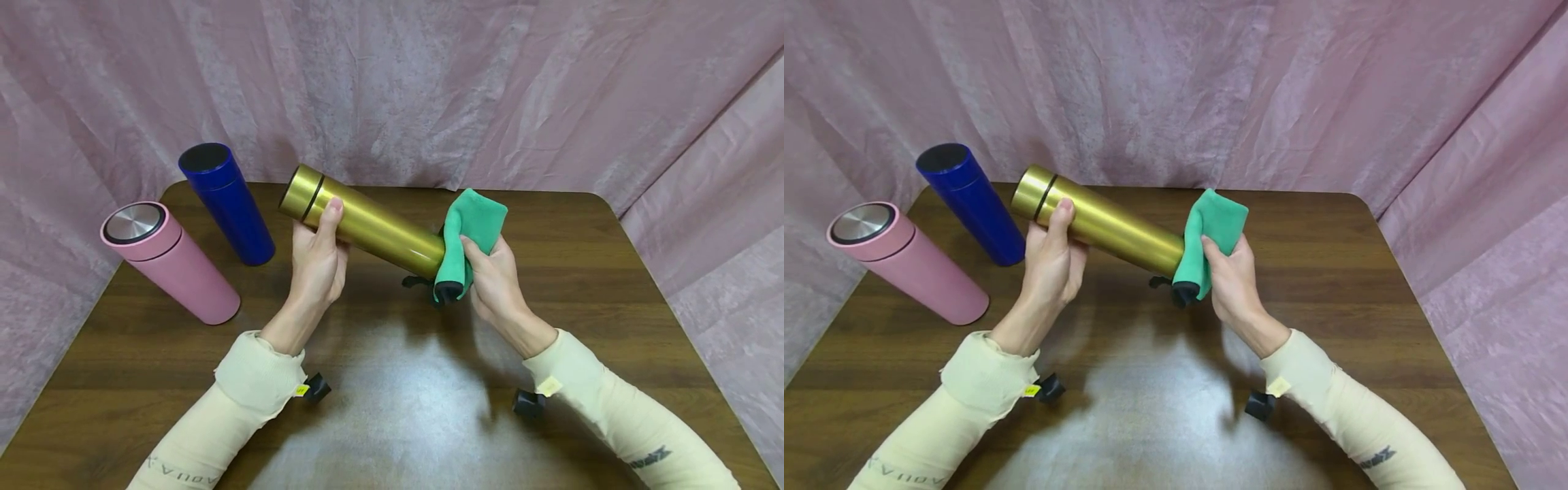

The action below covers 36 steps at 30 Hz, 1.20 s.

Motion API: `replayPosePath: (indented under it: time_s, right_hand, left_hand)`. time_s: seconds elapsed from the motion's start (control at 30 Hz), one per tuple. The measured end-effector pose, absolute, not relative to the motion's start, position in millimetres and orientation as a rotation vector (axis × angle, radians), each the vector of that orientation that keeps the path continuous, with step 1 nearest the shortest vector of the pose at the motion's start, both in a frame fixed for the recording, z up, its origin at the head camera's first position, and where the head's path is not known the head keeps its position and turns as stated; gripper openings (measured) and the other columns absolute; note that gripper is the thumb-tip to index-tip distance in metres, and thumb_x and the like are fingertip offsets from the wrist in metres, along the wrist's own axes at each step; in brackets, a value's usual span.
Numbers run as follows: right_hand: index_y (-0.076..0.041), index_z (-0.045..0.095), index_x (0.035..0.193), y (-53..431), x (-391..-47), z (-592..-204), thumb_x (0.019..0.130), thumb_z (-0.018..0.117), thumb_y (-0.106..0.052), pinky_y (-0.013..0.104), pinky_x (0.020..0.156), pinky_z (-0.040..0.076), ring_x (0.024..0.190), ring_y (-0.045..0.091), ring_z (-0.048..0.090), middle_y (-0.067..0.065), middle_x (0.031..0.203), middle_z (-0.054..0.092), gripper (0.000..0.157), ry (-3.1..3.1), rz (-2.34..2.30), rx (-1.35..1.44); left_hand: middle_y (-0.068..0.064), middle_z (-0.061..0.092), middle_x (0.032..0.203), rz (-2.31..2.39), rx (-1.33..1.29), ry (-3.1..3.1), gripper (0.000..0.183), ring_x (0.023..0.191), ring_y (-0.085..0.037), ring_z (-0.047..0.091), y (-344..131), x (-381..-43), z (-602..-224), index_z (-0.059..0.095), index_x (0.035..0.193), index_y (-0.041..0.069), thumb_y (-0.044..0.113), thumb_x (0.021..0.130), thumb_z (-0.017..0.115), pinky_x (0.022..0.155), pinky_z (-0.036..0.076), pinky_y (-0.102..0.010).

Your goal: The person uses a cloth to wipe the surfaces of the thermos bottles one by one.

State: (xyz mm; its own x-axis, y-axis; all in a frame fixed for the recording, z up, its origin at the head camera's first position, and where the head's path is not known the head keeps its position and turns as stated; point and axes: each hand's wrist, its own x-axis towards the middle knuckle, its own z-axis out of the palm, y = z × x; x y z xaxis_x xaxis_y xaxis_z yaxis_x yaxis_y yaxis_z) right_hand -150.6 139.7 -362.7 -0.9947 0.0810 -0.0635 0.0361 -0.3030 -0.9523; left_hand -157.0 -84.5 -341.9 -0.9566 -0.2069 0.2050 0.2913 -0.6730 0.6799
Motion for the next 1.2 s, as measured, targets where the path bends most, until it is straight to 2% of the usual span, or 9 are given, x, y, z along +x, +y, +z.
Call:
replayPosePath:
  time_s: [0.13, 0.4, 0.63, 0.83, 1.03, 1.2]
  right_hand:
    - [-0.009, 0.054, 0.122, 138, -156, -365, 0.103, 0.065, -0.015, 0.023, 0.066, 0.056, 0.072, 0.010, 0.062, 0.005, 0.106, 0.061, 0.023, -1.856, 2.549, -0.217]
    - [-0.011, 0.055, 0.119, 130, -158, -372, 0.103, 0.067, -0.020, 0.024, 0.073, 0.055, 0.084, 0.011, 0.062, 0.001, 0.101, 0.063, 0.022, -1.784, 2.710, -0.292]
    - [-0.009, 0.058, 0.114, 118, -148, -377, 0.103, 0.065, -0.016, 0.026, 0.062, 0.055, 0.074, 0.010, 0.063, 0.001, 0.092, 0.066, 0.015, -1.835, 2.696, -0.313]
    - [-0.009, 0.056, 0.114, 118, -142, -378, 0.105, 0.063, -0.019, 0.027, 0.051, 0.053, 0.061, 0.011, 0.063, 0.002, 0.086, 0.064, 0.015, -1.878, 2.671, -0.291]
    - [-0.009, 0.052, 0.117, 119, -136, -380, 0.106, 0.059, -0.017, 0.028, 0.052, 0.051, 0.062, 0.012, 0.061, 0.002, 0.082, 0.061, 0.015, -1.926, 2.683, -0.284]
    - [-0.009, 0.048, 0.110, 121, -131, -381, 0.108, 0.057, -0.019, 0.026, 0.055, 0.047, 0.064, 0.011, 0.056, 0.001, 0.077, 0.056, 0.013, -1.971, 2.698, -0.365]
  left_hand:
    - [-0.006, 0.056, 0.110, -2.634, -0.172, -1.085, 0.030, 0.103, -0.020, 0.058, -83, -157, -342, 0.044, 0.127, 0.014, 0.004, 0.103, 0.057, 0.095, 0.051, -0.036]
    - [-0.005, 0.055, 0.111, -2.638, -0.203, -1.058, 0.029, 0.105, -0.020, 0.056, -81, -156, -342, 0.042, 0.129, 0.014, 0.007, 0.104, 0.056, 0.094, 0.050, -0.036]
    - [-0.006, 0.055, 0.113, -2.619, -0.200, -1.017, 0.031, 0.106, -0.020, 0.057, -77, -160, -342, 0.040, 0.131, 0.013, 0.007, 0.105, 0.055, 0.094, 0.050, -0.037]
    - [-0.007, 0.055, 0.111, -2.606, -0.171, -0.988, 0.030, 0.105, -0.021, 0.057, -73, -164, -345, 0.041, 0.130, 0.013, 0.005, 0.105, 0.056, 0.093, 0.051, -0.037]
    - [-0.007, 0.056, 0.110, -2.590, -0.161, -1.013, 0.033, 0.103, -0.021, 0.058, -70, -167, -348, 0.040, 0.131, 0.014, 0.006, 0.104, 0.058, 0.090, 0.051, -0.037]
    - [-0.006, 0.055, 0.110, -2.585, -0.135, -0.996, 0.036, 0.102, -0.020, 0.057, -68, -170, -351, 0.039, 0.132, 0.015, 0.005, 0.104, 0.059, 0.089, 0.051, -0.037]
